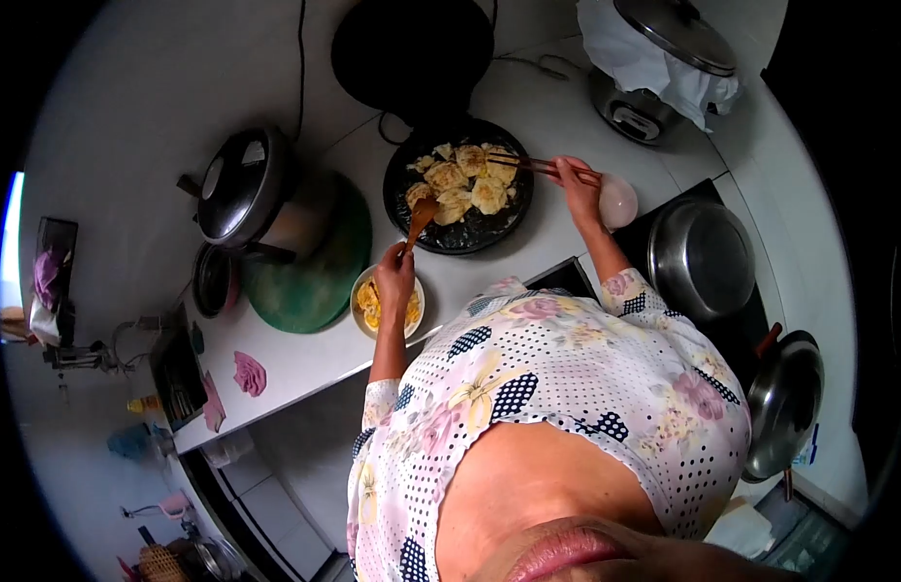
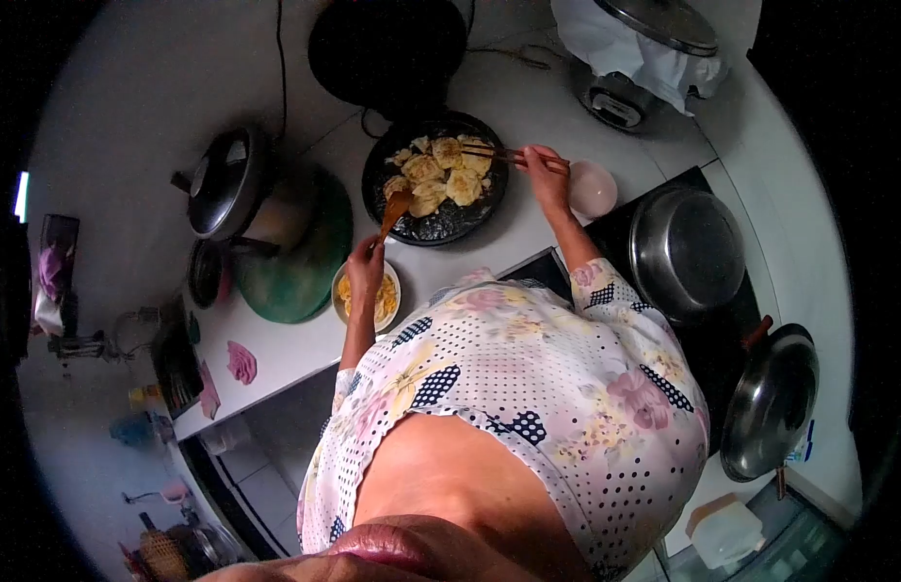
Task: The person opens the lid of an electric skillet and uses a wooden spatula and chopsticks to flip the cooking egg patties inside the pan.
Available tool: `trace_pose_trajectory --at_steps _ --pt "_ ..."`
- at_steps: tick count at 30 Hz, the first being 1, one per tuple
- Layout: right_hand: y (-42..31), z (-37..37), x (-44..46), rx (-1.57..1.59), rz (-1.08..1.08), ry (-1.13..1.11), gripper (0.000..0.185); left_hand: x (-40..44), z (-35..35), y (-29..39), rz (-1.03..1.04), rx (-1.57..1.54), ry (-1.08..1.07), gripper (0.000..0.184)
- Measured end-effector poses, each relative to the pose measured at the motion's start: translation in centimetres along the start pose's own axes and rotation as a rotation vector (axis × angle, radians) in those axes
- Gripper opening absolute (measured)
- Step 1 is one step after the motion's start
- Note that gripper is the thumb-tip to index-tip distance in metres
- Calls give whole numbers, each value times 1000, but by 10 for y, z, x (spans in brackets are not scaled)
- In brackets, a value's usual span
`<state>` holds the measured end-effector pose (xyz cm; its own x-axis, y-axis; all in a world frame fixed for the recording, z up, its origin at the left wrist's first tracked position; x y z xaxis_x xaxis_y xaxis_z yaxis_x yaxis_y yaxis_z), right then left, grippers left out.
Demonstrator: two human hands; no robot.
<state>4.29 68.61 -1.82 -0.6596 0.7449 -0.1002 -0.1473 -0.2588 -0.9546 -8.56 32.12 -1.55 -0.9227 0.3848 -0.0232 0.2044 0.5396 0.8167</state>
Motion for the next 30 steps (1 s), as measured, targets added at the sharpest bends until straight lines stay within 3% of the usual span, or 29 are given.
trace_pose_trajectory --at_steps 10,15,18,22,25,28,30 --pt "26 64 -5 -174 -27 -203 20 78 -16 7 262 114 103 22" --pt "31 67 -2 -234 51 -165 19 123 -16 -11 282 234 -22 21" --pt "15 72 -4 -403 -114 -195 18 141 -20 -20 288 281 -127 20" --pt "16 76 -7 -378 -104 -179 17 154 -4 -33 150 160 -325 19" --pt "19 67 4 -435 -130 -172 17 154 42 -41 -38 -137 -434 23" --pt "12 63 -1 -439 -115 -155 17 132 53 -32 -71 -340 -328 29" --pt "5 63 -6 -437 -99 -142 18 120 53 -31 -87 -319 -280 30"
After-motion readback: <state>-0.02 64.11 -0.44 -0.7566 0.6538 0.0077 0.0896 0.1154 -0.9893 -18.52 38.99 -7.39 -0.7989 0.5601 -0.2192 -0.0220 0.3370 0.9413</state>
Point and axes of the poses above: each hand's wrist, its own x-axis towards the middle knuckle, its own z-axis out of the palm, y = z × x, the point moved 6 cm from there along x, towards the middle knuckle, and after that the axes turned 6 degrees about z, right-handed, at the moved point
